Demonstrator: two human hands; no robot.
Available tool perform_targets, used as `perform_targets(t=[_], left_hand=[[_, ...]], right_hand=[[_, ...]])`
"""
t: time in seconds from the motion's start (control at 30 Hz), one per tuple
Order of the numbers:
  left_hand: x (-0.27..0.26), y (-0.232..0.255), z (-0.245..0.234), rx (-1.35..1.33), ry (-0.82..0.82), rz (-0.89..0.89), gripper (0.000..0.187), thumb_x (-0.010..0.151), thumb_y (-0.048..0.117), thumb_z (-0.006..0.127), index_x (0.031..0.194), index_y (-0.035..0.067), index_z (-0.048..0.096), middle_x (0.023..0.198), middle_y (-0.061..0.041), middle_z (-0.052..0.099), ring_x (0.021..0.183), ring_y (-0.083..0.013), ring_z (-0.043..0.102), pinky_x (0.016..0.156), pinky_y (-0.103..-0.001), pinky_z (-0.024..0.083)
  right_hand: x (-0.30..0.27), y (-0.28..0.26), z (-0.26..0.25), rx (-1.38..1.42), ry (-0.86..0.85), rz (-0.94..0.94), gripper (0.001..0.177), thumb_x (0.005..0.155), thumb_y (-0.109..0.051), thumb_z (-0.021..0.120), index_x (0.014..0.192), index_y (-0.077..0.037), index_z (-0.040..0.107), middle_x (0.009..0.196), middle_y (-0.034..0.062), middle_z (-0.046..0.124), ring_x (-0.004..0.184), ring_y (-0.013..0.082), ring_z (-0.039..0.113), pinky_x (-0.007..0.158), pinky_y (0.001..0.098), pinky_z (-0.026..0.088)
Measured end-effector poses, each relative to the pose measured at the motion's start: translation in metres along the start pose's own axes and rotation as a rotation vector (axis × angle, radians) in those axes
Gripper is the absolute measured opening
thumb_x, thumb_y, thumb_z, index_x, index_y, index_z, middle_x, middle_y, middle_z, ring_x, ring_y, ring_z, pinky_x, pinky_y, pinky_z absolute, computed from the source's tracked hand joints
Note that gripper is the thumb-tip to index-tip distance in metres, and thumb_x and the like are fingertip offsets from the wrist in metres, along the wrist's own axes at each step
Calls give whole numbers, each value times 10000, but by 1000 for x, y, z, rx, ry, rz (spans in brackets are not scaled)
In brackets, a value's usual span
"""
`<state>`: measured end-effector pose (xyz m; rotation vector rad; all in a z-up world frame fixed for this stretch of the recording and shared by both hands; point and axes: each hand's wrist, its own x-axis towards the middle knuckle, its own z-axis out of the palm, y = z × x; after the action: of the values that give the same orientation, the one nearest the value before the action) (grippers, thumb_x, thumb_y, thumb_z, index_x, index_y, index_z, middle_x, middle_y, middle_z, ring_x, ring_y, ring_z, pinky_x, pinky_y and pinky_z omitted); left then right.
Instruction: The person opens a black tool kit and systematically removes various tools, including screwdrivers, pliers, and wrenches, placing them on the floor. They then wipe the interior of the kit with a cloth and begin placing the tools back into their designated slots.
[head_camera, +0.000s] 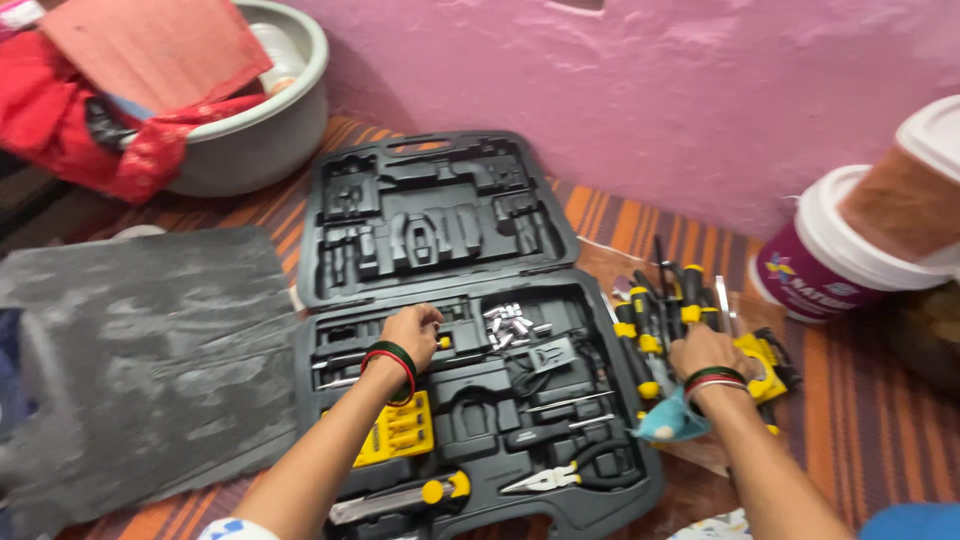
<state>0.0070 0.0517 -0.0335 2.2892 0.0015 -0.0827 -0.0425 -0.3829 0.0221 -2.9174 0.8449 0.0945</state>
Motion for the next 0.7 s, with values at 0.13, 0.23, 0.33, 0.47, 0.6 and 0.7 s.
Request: perform_targets(t=[0.13,0.23,0.33,0.47,0.6,0.7], left_hand=[[-3,-34,-24,185,144,-13,238,859,14,596,1010,85,766,1008,-160,762,1004,-350,722,916,-443,560],[-19,-48,-44,297,127,-63,325,805,-39,621,1072,97,748,1093,-191,723,1073,-372,679,939,-462,548],[-39,-53,-57,413,63,-57,383,810,-65,621,1143,105,700,1208,-168,661,1152,-372,627,965,-477,530],[-61,-61,-68,541,67,-26,331,853,-33,635,1163,82,658,1275,-141,589,1219,-363,574,1010,-456,516],[-72,-72,-74,556,42,48,351,826,14,684,1169,83,652,1256,-136,567,1204,-348,558,1015,-447,492],[-70,-72,-72,592,45,14,390,818,71,744,1191,59,634,1261,-147,551,1201,-350,550,1020,-442,482]], right_hand=[[-34,-25,-18,10,110,-100,550,876,-419,694,1300,-75,632,1308,292,602,1047,504,672,878,596,532],[-67,-90,-25,4,124,-357,419,911,-353,649,1248,-105,659,1287,195,648,1044,442,685,868,563,548],[-109,-155,-14,155,19,-758,352,881,-333,624,1170,-142,690,1199,128,695,1069,371,680,893,508,549],[-152,-230,25,233,-115,-867,337,915,-315,602,1187,-125,659,1177,127,687,1037,379,681,902,497,544],[-173,-263,63,157,-38,-783,339,936,-310,588,1177,-73,589,1234,160,587,926,410,695,796,525,557],[-179,-277,76,61,-12,-732,296,960,-294,574,1138,-58,580,1229,178,552,851,409,711,753,529,564]])
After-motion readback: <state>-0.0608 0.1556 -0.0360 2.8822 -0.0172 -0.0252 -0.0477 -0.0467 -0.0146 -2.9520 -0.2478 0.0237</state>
